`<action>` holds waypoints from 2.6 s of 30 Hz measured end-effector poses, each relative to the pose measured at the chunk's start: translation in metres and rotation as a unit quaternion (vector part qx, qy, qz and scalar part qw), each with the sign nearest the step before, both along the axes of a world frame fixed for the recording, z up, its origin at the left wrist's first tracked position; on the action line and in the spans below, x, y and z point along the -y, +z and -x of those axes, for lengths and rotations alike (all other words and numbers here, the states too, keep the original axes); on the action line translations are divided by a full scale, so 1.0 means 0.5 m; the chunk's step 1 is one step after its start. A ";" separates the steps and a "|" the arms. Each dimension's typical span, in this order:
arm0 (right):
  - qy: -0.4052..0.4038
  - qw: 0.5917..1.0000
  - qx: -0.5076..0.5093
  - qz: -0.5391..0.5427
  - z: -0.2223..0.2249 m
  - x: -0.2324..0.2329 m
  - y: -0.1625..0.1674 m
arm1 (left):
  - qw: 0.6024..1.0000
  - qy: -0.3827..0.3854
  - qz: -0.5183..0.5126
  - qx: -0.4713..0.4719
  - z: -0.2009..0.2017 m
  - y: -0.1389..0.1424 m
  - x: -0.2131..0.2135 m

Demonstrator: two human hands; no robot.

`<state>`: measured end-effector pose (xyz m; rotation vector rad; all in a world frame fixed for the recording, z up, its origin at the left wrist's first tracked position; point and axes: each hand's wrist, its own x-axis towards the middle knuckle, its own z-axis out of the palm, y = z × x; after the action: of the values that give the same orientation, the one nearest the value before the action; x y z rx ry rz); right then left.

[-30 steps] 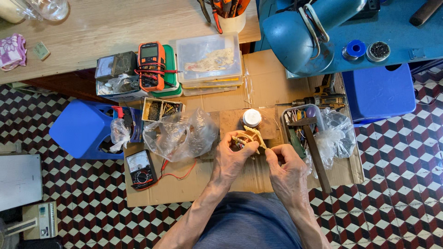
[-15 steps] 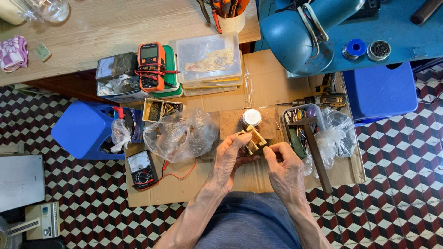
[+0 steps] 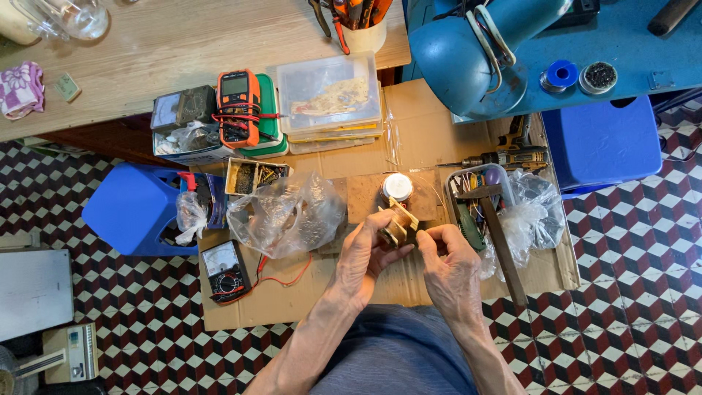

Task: The person winds thin copper wire around a small laminated core held in both hands. They rotate the core and guide the wire by hand to form neat layers, occasionally adjusting the wire path. The work continues throughout the clip without completing the coil.

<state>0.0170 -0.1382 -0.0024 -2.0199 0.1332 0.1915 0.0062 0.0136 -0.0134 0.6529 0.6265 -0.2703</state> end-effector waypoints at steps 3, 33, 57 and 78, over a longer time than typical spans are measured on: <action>0.004 0.999 0.034 0.008 -0.003 -0.010 0.001 | 0.997 0.036 0.038 -0.065 -0.004 -0.004 0.002; 0.008 0.999 0.042 -0.020 -0.037 -0.020 0.000 | 0.967 0.080 0.234 -0.067 0.015 -0.004 0.001; 0.244 0.970 0.016 -0.008 -0.103 0.043 0.085 | 0.867 -0.307 -0.314 0.237 0.042 0.103 -0.101; 0.254 0.955 0.123 0.095 -0.055 0.027 0.152 | 0.721 -0.197 -0.582 0.320 0.032 0.040 -0.085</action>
<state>0.0446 -0.1518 0.0735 -2.2188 -0.5505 0.2553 -0.0099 0.0559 0.0064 2.0201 -0.1280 0.0171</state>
